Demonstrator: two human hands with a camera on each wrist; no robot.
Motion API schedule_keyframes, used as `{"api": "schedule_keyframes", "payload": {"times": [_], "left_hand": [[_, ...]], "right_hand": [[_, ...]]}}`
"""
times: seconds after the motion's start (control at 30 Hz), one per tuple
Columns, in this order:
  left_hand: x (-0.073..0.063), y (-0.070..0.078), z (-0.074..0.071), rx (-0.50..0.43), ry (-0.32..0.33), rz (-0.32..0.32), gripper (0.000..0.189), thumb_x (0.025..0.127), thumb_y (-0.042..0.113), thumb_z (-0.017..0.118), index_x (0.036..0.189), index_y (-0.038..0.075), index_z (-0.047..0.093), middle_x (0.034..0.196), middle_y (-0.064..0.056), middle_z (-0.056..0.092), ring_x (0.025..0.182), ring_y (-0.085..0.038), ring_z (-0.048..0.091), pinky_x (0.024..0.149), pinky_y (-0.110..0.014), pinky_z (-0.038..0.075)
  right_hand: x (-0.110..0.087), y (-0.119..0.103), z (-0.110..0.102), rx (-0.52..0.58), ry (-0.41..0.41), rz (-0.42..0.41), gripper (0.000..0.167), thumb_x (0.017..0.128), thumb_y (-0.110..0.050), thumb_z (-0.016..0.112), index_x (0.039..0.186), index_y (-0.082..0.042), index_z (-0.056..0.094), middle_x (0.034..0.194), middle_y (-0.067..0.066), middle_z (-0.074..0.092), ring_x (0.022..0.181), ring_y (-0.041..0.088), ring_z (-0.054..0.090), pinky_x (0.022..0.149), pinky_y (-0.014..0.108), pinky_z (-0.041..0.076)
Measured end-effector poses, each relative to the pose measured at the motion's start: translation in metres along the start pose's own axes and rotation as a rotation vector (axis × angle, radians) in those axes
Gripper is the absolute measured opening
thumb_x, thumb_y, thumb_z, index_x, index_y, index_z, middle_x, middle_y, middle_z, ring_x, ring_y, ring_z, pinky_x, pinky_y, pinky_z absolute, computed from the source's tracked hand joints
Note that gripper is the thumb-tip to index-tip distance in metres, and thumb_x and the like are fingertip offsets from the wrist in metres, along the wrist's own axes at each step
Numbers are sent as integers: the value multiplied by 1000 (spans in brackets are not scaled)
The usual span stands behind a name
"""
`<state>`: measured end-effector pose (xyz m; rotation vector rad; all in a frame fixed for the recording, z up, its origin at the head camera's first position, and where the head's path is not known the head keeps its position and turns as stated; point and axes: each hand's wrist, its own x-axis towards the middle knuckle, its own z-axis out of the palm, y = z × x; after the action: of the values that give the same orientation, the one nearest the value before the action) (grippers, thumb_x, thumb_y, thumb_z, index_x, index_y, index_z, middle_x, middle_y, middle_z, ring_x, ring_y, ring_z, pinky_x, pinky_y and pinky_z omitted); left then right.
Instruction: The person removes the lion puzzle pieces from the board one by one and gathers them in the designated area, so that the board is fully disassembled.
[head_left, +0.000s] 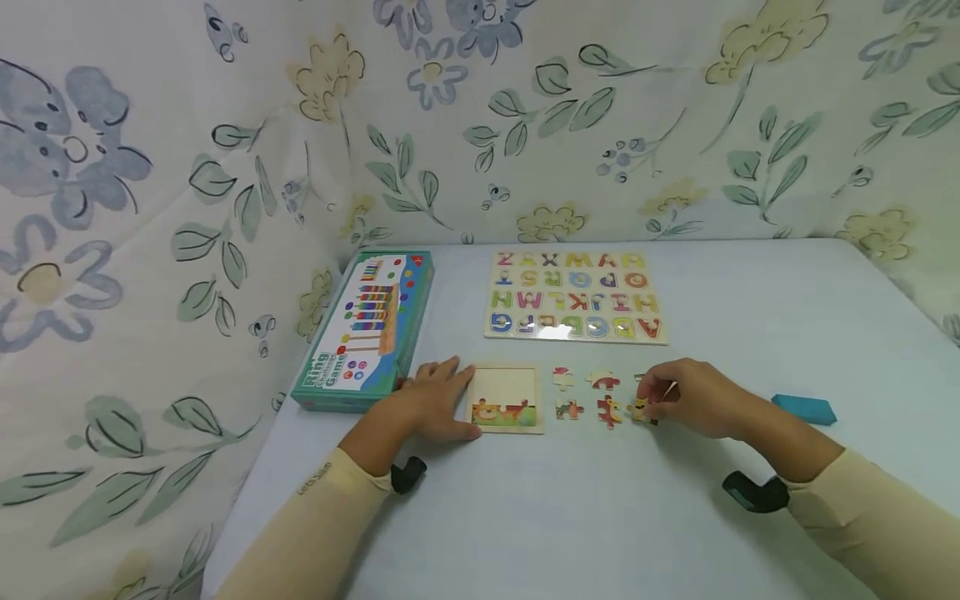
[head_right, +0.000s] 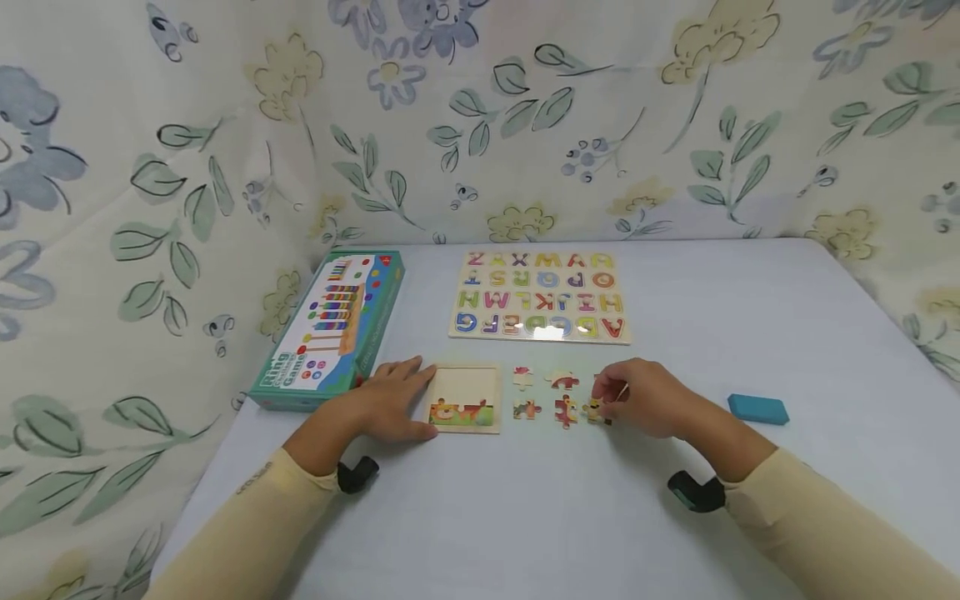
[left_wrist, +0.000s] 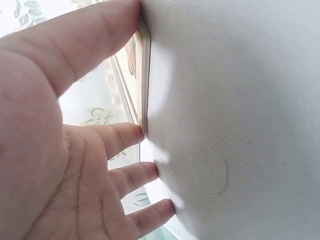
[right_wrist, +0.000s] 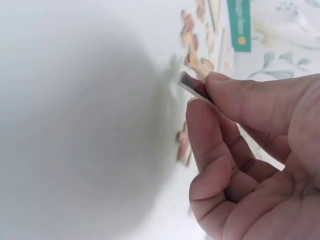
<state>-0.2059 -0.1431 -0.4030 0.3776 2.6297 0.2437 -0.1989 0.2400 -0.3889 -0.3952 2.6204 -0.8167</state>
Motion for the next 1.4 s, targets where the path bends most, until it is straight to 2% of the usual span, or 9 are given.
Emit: {"api": "schedule_keyframes", "payload": {"times": [0.13, 0.33, 0.57, 0.67, 0.73, 0.9, 1.03, 1.2, 1.4], "left_hand": [[-3, -6, 0, -16, 0, -5, 100, 87, 56, 75, 165, 21, 23, 172, -8, 15, 156, -38, 15, 120, -67, 23], [-6, -13, 2, -7, -7, 8, 99, 88, 56, 73, 165, 21, 21, 172, -8, 13, 156, -39, 14, 119, -66, 24], [-8, -15, 2, -5, -4, 9, 98, 89, 55, 73, 165, 20, 22, 172, -9, 14, 156, -40, 15, 119, -66, 24], [-8, -16, 1, -13, 1, 7, 98, 89, 55, 73, 165, 20, 22, 172, -9, 14, 156, -40, 14, 119, -67, 23], [-7, -17, 1, -18, 5, 12, 98, 89, 55, 73, 165, 20, 22, 172, -9, 14, 156, -40, 15, 119, -67, 23], [-3, -15, 3, -18, 5, 22, 98, 88, 56, 73, 165, 20, 23, 172, -9, 15, 156, -40, 15, 118, -67, 24], [-1, -10, 4, -3, 4, 18, 98, 88, 58, 73, 165, 21, 23, 172, -8, 15, 156, -39, 16, 120, -65, 23], [-2, -4, 2, 0, 2, 23, 98, 88, 58, 73, 165, 22, 23, 172, -7, 15, 155, -38, 16, 120, -65, 23], [-5, 0, -3, -5, 0, 6, 97, 88, 55, 73, 165, 22, 24, 172, -7, 15, 156, -38, 15, 121, -66, 21]], "right_hand": [[3, 8, 5, 5, -7, 23, 19, 88, -21, 81, 102, -13, 70, 91, 1, 63, 86, 18, 58, 69, 27, 52], [5, 9, 18, -85, 22, 18, 13, 91, -17, 78, 100, -14, 70, 92, -1, 63, 89, 19, 55, 75, 31, 51], [12, -4, 20, -133, 59, -17, 10, 92, -15, 76, 101, -14, 72, 91, -1, 64, 84, 18, 54, 68, 28, 50], [24, -21, 21, -130, 68, -41, 14, 93, -18, 75, 106, -13, 73, 93, 0, 65, 83, 18, 54, 66, 30, 49], [34, -38, 27, -130, 57, -50, 19, 93, -21, 75, 110, -14, 73, 99, 1, 65, 87, 19, 56, 70, 32, 50], [59, -87, 55, -145, 2, -83, 28, 91, -24, 78, 117, -16, 72, 110, 3, 65, 96, 20, 57, 85, 39, 53], [75, -119, 80, -167, -27, -118, 32, 90, -26, 78, 119, -17, 71, 111, 1, 64, 97, 18, 57, 91, 41, 52], [89, -142, 102, -185, -41, -149, 28, 88, -22, 80, 114, -13, 73, 109, 3, 63, 93, 18, 57, 88, 38, 52], [93, -154, 110, -181, -37, -159, 28, 85, -19, 83, 109, -11, 72, 106, 5, 61, 90, 19, 55, 84, 36, 51]]}}
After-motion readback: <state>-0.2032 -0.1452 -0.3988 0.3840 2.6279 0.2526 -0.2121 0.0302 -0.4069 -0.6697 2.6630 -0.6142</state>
